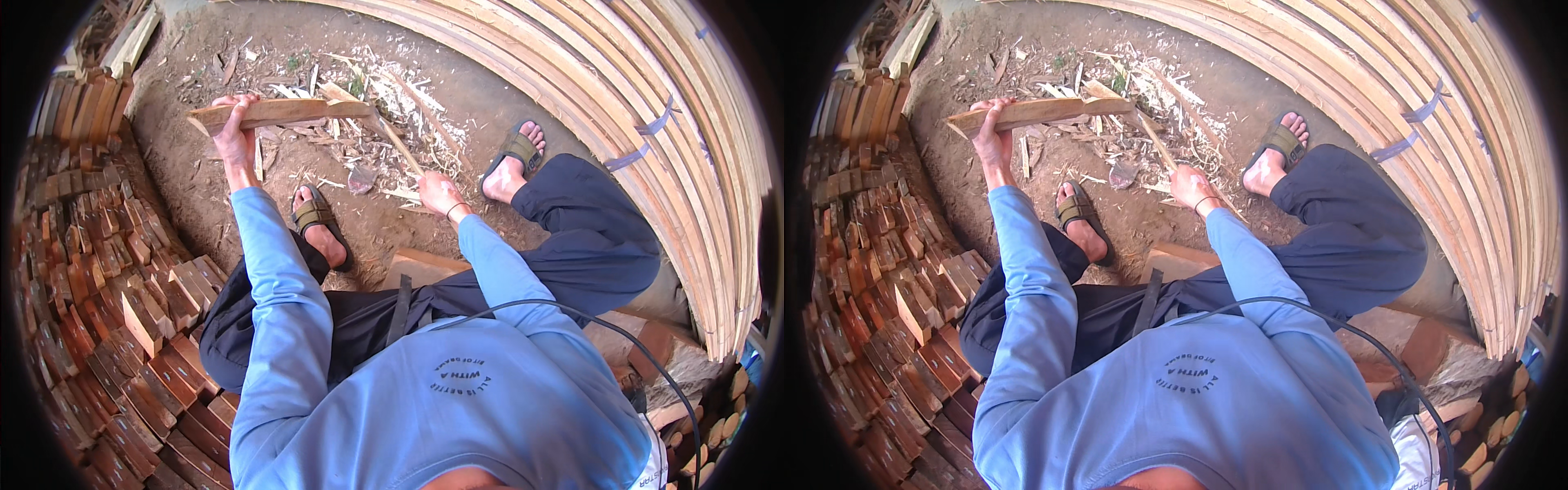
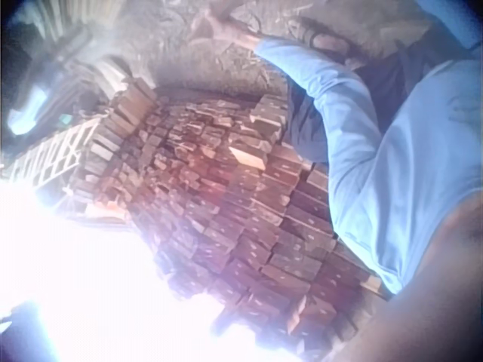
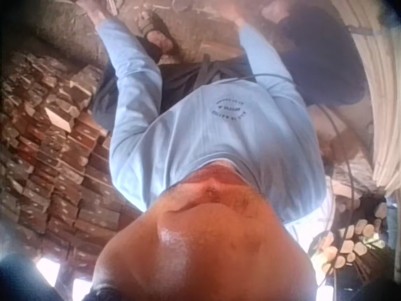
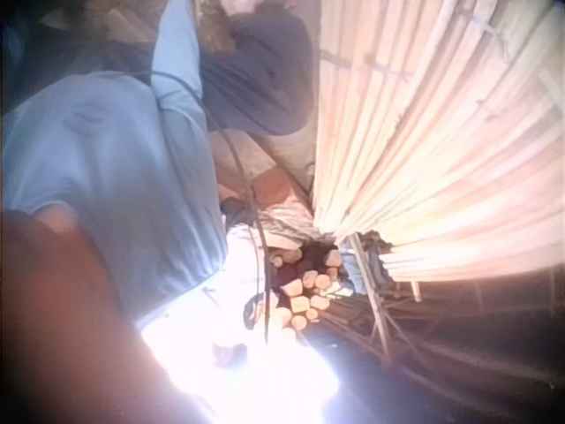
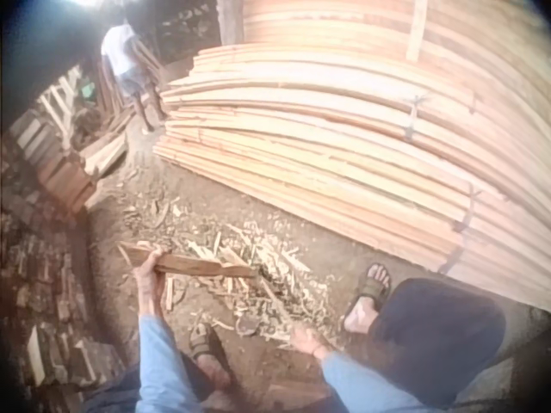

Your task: The person carves a piece of wood with a knife while sitting on the ground. The person shaves thin layers of wood off the object, leaving wood shavings on the floor between stacks of lumber.

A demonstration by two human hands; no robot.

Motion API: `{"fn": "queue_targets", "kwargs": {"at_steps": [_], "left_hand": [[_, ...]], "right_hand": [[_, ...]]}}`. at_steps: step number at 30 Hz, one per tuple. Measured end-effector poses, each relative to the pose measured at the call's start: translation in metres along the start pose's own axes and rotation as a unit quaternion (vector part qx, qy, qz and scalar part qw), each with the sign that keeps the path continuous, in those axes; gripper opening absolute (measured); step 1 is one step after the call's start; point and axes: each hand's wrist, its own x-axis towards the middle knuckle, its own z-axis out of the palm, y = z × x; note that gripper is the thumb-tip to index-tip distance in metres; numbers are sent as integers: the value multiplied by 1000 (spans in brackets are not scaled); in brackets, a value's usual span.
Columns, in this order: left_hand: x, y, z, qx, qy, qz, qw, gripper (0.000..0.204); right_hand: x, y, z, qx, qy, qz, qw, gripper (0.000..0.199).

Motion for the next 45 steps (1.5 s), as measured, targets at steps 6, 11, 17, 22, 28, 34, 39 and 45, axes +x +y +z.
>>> {"fn": "queue_targets", "kwargs": {"at_steps": [6, 11, 17, 22, 28, 34, 39, 45], "left_hand": [[-5, 9, 3, 23, -40, -21, 999, 22], [-5, 16, 20, 56, -42, -40, 997, 23], [-1, 14, 19, 65, -46, -50, 996, 21], [1, 11, 20, 87, -59, -40, 994, 20], [6, 15, 39, 101, -52, -64, 991, 20], [7, 12, 38, 118, -46, -62, 990, 20], [9, 13, 39, 115, -44, -66, 990, 18], [9, 12, 34, 136, -36, -65, 988, 18]], "right_hand": [[-18, -57, -62, 496, -122, 150, 847, 32], [-15, -36, -40, 98, 72, -19, 992, 36], [-26, -35, -30, 49, 62, 53, 995, 25], [-20, -26, -29, 36, 63, 34, 997, 24], [-20, -9, -7, 38, -6, 6, 999, 26], [-28, -53, -38, 123, 180, -47, 975, 26], [-21, -21, -3, 62, 18, 40, 997, 29], [-34, -66, -45, 158, 115, 20, 980, 33]]}}
